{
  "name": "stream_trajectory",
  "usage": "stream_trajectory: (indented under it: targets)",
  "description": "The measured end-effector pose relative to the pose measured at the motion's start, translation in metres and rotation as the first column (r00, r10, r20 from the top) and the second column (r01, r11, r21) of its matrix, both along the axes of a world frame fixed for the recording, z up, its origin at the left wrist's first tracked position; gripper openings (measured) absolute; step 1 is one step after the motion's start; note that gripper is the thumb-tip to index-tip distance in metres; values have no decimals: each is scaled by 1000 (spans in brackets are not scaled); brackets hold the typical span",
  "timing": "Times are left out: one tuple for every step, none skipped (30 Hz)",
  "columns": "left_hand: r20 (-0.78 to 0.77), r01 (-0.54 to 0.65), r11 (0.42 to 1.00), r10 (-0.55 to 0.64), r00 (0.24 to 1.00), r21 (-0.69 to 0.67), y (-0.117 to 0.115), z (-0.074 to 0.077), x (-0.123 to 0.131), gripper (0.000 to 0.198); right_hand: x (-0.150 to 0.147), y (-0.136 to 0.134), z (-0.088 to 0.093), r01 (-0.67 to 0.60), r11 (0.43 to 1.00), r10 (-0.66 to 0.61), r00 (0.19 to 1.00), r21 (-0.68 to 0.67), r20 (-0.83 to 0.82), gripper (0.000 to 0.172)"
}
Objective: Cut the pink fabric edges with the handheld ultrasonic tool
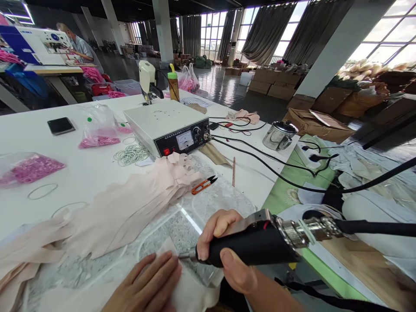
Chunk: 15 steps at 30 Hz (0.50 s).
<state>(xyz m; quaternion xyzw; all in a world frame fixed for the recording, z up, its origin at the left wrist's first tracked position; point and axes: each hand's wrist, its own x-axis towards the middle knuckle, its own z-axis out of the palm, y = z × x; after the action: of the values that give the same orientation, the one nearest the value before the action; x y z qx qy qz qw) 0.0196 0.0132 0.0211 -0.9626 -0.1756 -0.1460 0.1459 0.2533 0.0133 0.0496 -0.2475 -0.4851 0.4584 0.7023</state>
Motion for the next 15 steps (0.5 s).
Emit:
stream_trajectory:
  targets:
    - [-3,-1,1000,1,1000,1,0,0,0,34,0,1,-2,-4,1000,4,1000,8,-29,20]
    - [-2,-1,1000,1,1000,-1,-1,0,0,34,0,3,-4,1,1000,0,998,15,-63,20]
    - [-1,-2,1000,2,1000,-4,-1,0,-1,34,0,5,-5,8,1000,-6,996,25,-88,19]
    - [-1,-2,1000,2,1000,-9,-2,0,-1,33,1,6,-6,17,999,-13,994,37,-106,19]
    - [-2,-3,1000,3,1000,-12,-2,0,-1,33,1,8,-6,30,998,-23,992,56,-122,19]
    - [-6,-7,1000,7,1000,-16,-2,0,-1,33,2,8,-6,36,997,-27,991,66,-130,18]
    - [-6,-9,1000,9,1000,-17,-2,1,-1,33,2,9,-5,31,998,-23,991,63,-130,19]
    - [-7,-9,1000,9,1000,-17,-2,1,-1,33,3,9,-4,18,999,-11,992,50,-127,19]
    - [-8,-7,1000,7,1000,-20,-2,1,-1,34,3,8,-2,2,999,2,992,33,-124,20]
    - [-1,-6,1000,6,1000,-23,-1,1,0,34,3,8,0,-10,1000,12,992,16,-123,21]
    - [10,-4,1000,4,1000,-29,0,1,0,34,2,8,1,-22,1000,22,992,2,-123,22]
    - [24,2,999,-1,1000,-36,0,1,0,33,1,8,2,-27,1000,26,992,-5,-127,23]
    - [40,7,999,-6,999,-44,1,1,1,33,0,9,2,-26,1000,25,991,-2,-133,24]
    - [52,10,999,-8,999,-52,2,2,1,33,-1,10,2,-23,1000,23,990,1,-136,25]
    - [66,17,998,-13,998,-55,2,2,1,33,-3,12,1,-17,1000,18,991,9,-136,26]
